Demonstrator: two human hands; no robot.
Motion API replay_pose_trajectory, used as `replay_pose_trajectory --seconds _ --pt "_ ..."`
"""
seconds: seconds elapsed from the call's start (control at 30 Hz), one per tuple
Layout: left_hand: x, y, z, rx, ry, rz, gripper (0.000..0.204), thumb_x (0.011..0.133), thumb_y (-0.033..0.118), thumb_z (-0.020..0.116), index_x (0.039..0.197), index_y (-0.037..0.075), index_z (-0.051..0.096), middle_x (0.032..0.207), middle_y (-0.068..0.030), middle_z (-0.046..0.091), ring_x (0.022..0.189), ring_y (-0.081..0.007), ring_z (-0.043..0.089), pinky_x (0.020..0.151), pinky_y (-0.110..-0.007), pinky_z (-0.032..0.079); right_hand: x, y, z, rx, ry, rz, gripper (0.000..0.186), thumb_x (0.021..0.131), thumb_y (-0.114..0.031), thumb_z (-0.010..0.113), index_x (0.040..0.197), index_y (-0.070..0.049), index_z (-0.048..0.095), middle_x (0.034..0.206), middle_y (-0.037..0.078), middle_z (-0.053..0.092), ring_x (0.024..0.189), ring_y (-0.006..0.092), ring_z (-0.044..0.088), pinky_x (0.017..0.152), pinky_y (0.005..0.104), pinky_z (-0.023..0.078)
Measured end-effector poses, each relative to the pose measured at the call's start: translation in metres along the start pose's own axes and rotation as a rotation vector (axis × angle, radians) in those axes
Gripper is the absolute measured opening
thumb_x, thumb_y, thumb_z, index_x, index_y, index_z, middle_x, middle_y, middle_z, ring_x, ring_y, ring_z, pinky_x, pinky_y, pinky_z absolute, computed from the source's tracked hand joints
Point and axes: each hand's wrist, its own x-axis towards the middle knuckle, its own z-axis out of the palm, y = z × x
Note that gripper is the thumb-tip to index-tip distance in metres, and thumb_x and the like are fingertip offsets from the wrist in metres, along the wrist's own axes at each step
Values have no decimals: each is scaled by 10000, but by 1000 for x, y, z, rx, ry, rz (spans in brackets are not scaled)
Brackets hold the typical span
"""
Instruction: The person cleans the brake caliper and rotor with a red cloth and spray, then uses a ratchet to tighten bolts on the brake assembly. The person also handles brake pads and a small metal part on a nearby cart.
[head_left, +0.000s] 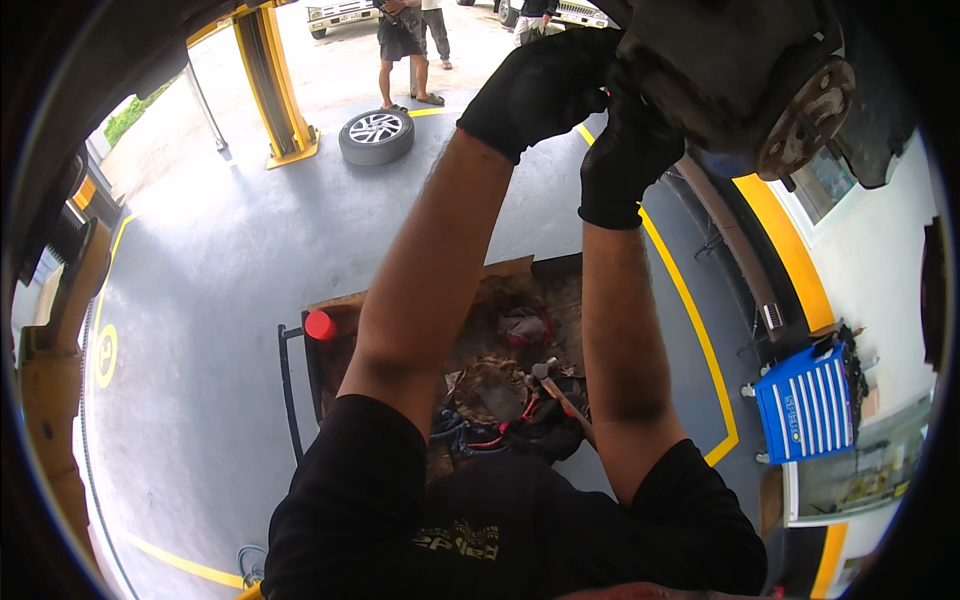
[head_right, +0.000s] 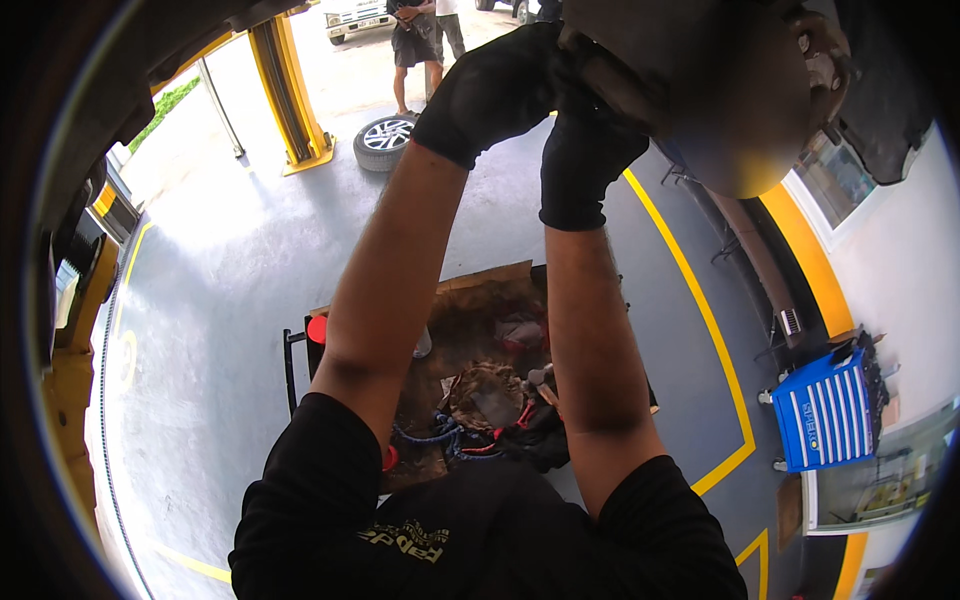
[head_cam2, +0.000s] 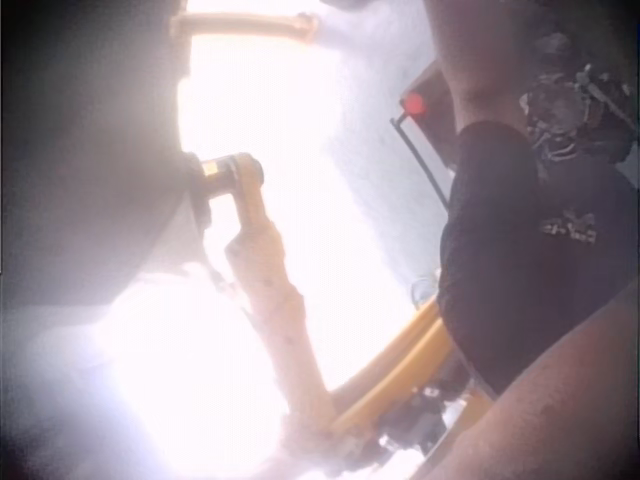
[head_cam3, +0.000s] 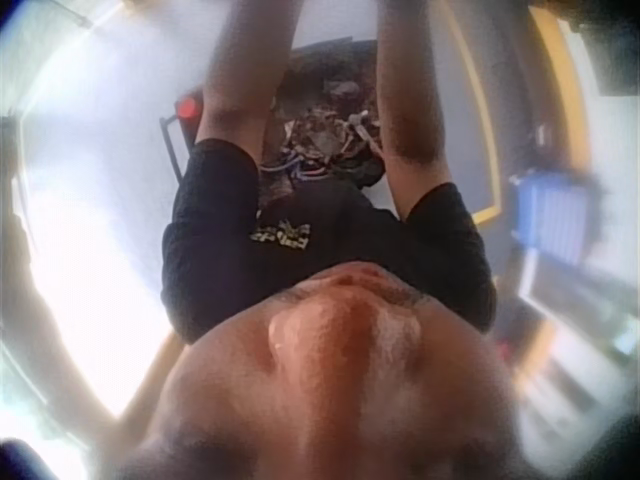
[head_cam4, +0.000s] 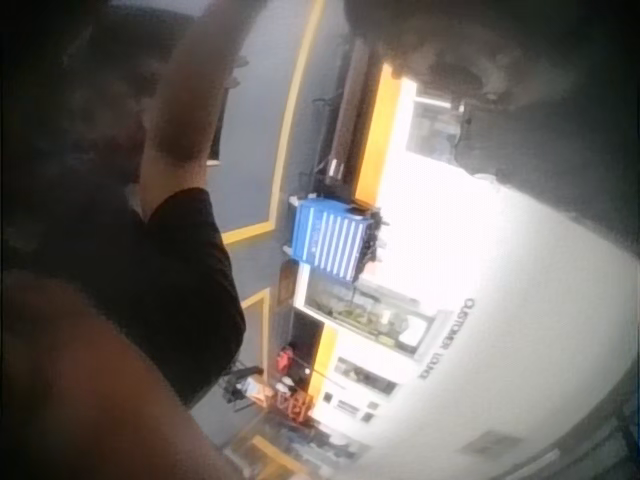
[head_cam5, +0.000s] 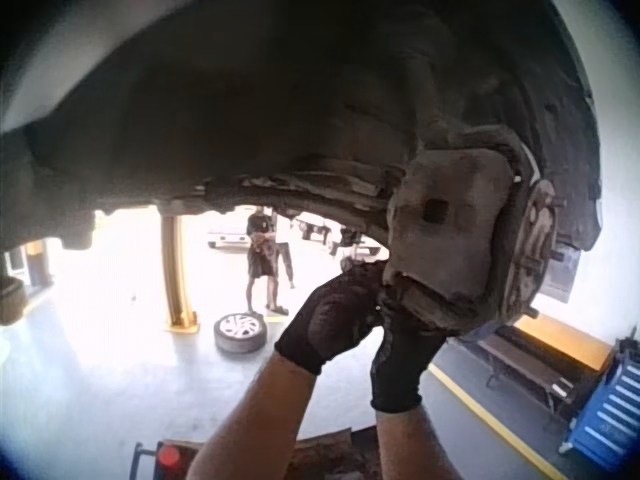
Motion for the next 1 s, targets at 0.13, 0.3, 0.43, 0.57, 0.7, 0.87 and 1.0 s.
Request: replay_pose_trajectory --seconds 0.13,0.3,0.43,0.57,0.7,0.87,1.0 --pt "-4 4 9 -433 -4 -415 433 805 63 785 1231 45 712 1192 -135 733 1092 -318 702 947 -400 572 -1 -2 1 -23 -15 -1 215 900 42 737 1113 57 763 1085 111 774 938 178 727 851 284 574" --pt "-2 -1 -1 -122 -5 -94 441 823 47 773 1258 44 703 1227 -130 727 1124 -300 695 967 -385 565 -1 -1 4 125 15 46 222 896 40 743 1117 60 754 1103 101 766 947 178 721 874 282 572" --pt "5 1 0 33 -63 -60 420 841 73 779 1255 53 710 1235 -120 729 1135 -290 693 968 -375 563 -3 0 3 190 7 120 224 896 25 753 1118 55 749 1108 92 763 955 168 717 860 275 564" --pt "7 6 -5 -133 -25 -229 431 855 95 783 1277 66 698 1239 -119 729 1143 -292 691 975 -374 560 -2 -4 3 104 21 104 213 903 14 753 1111 57 759 1118 95 763 945 158 713 832 269 549" --pt "7 3 -12 -105 -64 -105 477 855 94 788 1318 80 672 1236 -118 730 1143 -294 695 972 -367 566 1 -10 2 -57 -30 2 202 905 7 753 1100 59 769 1113 96 765 931 149 708 818 266 538" --pt "10 8 -12 -54 -155 -207 488 851 78 772 1327 77 663 1217 -123 730 1109 -310 703 955 -377 575 -2 -8 5 100 28 104 177 913 -4 754 1075 64 774 1059 96 775 923 141 707 809 275 534" --pt "14 -5 -13 -67 -107 -24 465 834 95 780 1288 69 687 1193 -129 732 1083 -319 703 945 -383 576 -3 -7 1 65 13 138 191 906 -5 765 1084 65 770 1082 103 771 928 144 708 832 285 543"
